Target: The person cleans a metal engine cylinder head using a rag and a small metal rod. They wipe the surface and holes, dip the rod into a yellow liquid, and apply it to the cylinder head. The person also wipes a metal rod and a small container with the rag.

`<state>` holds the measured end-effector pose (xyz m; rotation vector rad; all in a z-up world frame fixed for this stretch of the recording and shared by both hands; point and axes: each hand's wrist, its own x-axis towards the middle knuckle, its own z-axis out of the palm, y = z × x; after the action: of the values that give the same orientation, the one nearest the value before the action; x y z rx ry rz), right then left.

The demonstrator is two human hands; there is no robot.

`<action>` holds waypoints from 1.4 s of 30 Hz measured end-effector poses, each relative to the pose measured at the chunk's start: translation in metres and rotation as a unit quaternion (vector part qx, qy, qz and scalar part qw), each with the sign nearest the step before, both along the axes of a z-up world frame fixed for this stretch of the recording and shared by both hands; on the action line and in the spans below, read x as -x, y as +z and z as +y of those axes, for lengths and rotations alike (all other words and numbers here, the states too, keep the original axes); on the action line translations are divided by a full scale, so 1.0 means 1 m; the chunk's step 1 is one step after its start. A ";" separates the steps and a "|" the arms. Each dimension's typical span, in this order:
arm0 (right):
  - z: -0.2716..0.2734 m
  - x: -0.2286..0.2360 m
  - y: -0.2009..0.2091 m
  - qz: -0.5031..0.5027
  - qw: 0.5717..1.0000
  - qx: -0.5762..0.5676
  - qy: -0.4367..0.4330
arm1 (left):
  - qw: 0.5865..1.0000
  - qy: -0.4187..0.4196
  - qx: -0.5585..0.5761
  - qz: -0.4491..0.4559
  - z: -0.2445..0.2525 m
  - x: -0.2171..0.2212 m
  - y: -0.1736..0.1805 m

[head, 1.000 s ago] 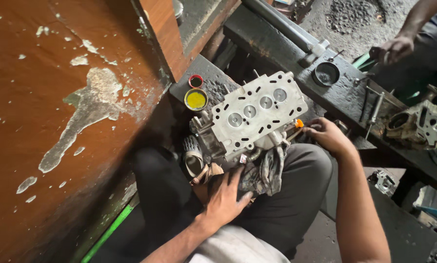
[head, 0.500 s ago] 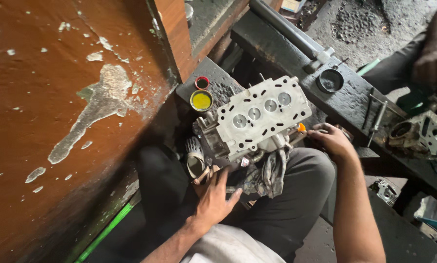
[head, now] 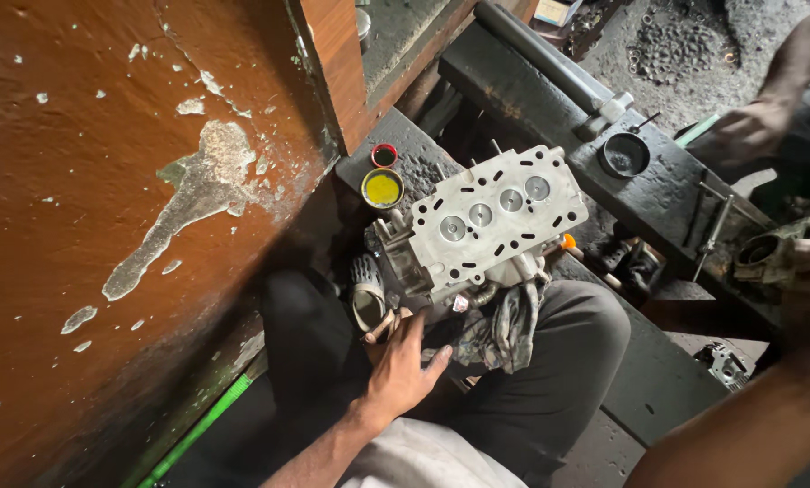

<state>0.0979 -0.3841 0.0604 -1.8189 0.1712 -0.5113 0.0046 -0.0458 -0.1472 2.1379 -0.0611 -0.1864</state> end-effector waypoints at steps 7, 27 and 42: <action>0.084 -0.036 -0.030 0.051 0.986 -0.079 0.139 | 0.998 0.002 0.056 -0.008 -0.006 -0.002 0.013; 0.132 -0.103 -0.074 0.091 0.896 0.356 0.248 | 0.998 0.030 0.022 -0.045 0.009 -0.007 -0.006; 0.136 -0.096 -0.081 0.050 0.919 0.330 0.209 | 0.999 -0.038 -0.007 0.001 0.013 -0.003 0.033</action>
<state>0.1943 -0.2479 -0.0210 -2.4564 -0.3646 -0.1715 0.0080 -0.0326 -0.1139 2.1505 -0.1411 -0.2349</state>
